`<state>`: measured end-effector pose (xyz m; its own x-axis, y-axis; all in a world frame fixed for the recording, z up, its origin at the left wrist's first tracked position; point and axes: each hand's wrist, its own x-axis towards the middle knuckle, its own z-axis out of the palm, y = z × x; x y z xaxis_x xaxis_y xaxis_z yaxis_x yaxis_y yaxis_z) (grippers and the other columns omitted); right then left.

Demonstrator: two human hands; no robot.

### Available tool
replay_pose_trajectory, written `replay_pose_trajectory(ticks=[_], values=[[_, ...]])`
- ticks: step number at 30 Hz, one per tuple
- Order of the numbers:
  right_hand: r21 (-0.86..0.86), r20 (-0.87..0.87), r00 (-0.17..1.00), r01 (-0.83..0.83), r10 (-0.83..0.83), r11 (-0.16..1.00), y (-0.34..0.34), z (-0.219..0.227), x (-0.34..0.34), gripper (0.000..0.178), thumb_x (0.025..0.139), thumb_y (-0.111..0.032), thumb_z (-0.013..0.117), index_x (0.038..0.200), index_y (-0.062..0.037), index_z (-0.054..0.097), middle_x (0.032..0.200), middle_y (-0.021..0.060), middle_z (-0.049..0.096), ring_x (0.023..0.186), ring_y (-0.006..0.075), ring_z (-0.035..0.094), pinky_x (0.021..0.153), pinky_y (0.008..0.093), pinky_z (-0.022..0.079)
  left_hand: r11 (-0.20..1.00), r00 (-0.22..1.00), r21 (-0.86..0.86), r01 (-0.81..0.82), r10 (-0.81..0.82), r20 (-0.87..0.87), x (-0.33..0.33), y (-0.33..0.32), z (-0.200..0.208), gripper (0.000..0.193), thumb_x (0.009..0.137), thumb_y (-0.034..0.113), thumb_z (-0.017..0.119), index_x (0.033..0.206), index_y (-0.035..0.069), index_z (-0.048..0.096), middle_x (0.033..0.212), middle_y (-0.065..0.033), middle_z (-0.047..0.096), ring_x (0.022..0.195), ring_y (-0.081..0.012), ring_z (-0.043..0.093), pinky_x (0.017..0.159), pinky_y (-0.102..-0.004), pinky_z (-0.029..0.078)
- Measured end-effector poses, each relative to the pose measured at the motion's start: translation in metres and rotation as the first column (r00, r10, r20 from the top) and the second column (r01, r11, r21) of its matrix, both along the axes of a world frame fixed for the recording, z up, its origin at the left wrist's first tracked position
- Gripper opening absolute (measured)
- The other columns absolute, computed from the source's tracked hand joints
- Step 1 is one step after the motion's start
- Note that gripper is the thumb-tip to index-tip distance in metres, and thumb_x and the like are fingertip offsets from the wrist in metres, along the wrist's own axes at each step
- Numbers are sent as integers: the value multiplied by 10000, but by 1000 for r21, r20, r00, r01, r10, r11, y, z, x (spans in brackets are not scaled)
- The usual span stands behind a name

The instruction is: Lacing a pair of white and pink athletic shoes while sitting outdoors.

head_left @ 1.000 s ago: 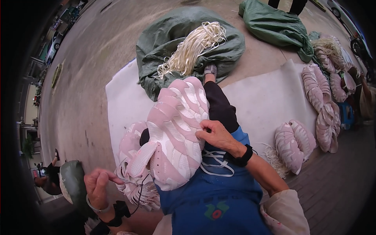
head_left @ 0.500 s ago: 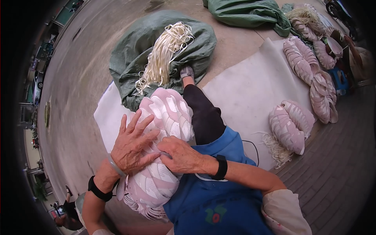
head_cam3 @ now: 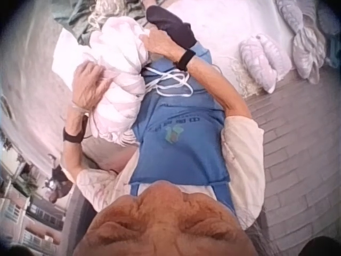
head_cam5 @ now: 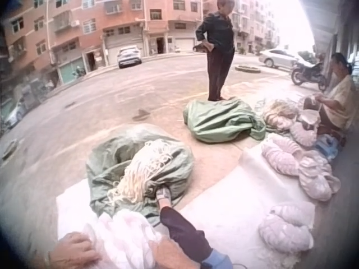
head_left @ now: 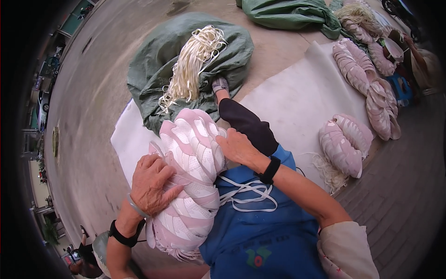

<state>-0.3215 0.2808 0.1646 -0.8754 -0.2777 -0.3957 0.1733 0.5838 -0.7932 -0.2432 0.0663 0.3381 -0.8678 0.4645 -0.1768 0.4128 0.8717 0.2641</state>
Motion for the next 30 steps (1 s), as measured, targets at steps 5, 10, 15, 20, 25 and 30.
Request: replay_pose_trajectory(ticks=[5,10,15,20,25,30], values=[[-77,522,853,10,31,997,-14,-13,9,734,869,-554,443,1168,112,523,1088,311,588,1056,425,576,883,484,452,996,996,56,-69,72,-48,24,-22,5,343,719,354,701,853,61,580,829,-109,527,945,-340,487,862,-438,386],[-219,705,709,214,3,952,-20,-26,20,761,853,-604,456,1194,72,531,1147,211,586,1055,345,582,855,519,450,994,992,85,-68,77,-103,42,-24,14,355,720,360,703,848,54,578,815,-109,529,926,-343,485,842,-434,396],[-463,792,611,587,12,665,-28,3,18,497,875,-335,603,1186,47,544,1079,152,627,973,257,619,827,411,482,994,987,68,-85,93,-128,52,-29,19,349,716,353,706,836,54,574,813,-106,527,917,-334,483,830,-427,395],[-610,643,758,424,106,669,-33,2,4,461,807,-155,680,1184,69,541,1058,159,638,960,241,632,820,359,499,991,988,103,-81,94,-125,50,-12,24,320,702,317,723,810,57,571,816,-104,527,893,-321,483,815,-416,398],[-223,58,997,-38,52,974,-17,-29,-19,483,731,-147,698,1143,71,574,1044,196,639,937,250,622,811,311,490,995,998,81,63,-60,-35,14,21,6,276,715,298,713,786,62,587,827,-102,547,876,-286,498,825,-394,390],[-299,154,987,12,36,954,-12,-43,-23,462,751,-211,691,1125,42,596,1048,210,635,954,253,610,833,321,475,978,986,150,146,-155,52,-11,37,-17,287,714,281,714,728,63,527,751,-97,507,768,-294,462,737,-392,384]])
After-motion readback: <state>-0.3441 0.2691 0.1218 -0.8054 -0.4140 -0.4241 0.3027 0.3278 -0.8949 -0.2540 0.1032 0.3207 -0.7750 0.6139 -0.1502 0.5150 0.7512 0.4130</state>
